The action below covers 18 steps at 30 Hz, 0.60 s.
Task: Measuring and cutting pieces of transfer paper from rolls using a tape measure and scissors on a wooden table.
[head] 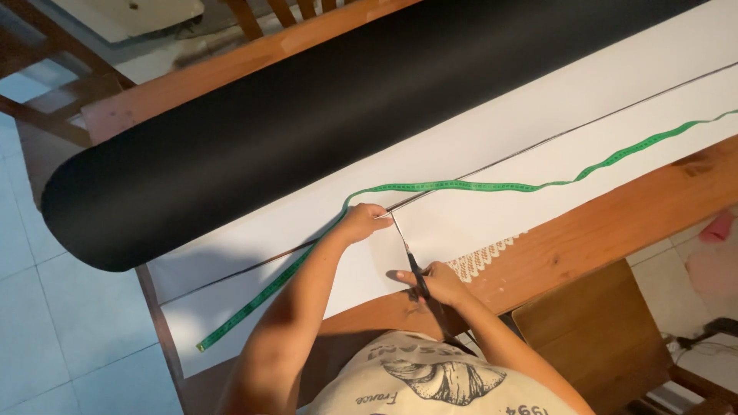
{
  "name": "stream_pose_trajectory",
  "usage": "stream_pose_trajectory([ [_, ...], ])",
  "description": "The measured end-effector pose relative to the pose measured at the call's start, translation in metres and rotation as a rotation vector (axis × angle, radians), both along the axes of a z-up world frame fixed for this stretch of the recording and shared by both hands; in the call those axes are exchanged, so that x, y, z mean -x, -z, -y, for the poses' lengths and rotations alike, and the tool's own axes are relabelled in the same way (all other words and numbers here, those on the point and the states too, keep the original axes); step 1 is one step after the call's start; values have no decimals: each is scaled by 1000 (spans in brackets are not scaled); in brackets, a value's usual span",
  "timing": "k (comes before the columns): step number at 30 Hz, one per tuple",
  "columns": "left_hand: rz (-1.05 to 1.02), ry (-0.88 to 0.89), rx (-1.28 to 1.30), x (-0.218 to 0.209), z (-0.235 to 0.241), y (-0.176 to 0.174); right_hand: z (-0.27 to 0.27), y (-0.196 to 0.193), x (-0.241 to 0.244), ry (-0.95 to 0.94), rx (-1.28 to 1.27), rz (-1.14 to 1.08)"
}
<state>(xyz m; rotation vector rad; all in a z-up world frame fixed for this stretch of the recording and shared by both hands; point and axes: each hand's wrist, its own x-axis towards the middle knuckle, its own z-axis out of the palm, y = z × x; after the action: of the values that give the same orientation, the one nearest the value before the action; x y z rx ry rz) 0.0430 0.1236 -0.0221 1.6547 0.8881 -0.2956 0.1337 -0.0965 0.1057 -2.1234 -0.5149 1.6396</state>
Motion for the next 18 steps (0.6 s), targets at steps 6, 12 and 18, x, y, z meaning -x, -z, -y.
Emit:
stream_pose_trajectory([
  [6,-10,-17,-45,1,1,7,-7,-2,2,49,-25,-7],
  [12,-35,-18,-41,-1,-1,25,-1,24,-4,81,-50,10],
  [18,-36,-11,-15,2,4,-9,-10,18,-5,69,-80,12],
])
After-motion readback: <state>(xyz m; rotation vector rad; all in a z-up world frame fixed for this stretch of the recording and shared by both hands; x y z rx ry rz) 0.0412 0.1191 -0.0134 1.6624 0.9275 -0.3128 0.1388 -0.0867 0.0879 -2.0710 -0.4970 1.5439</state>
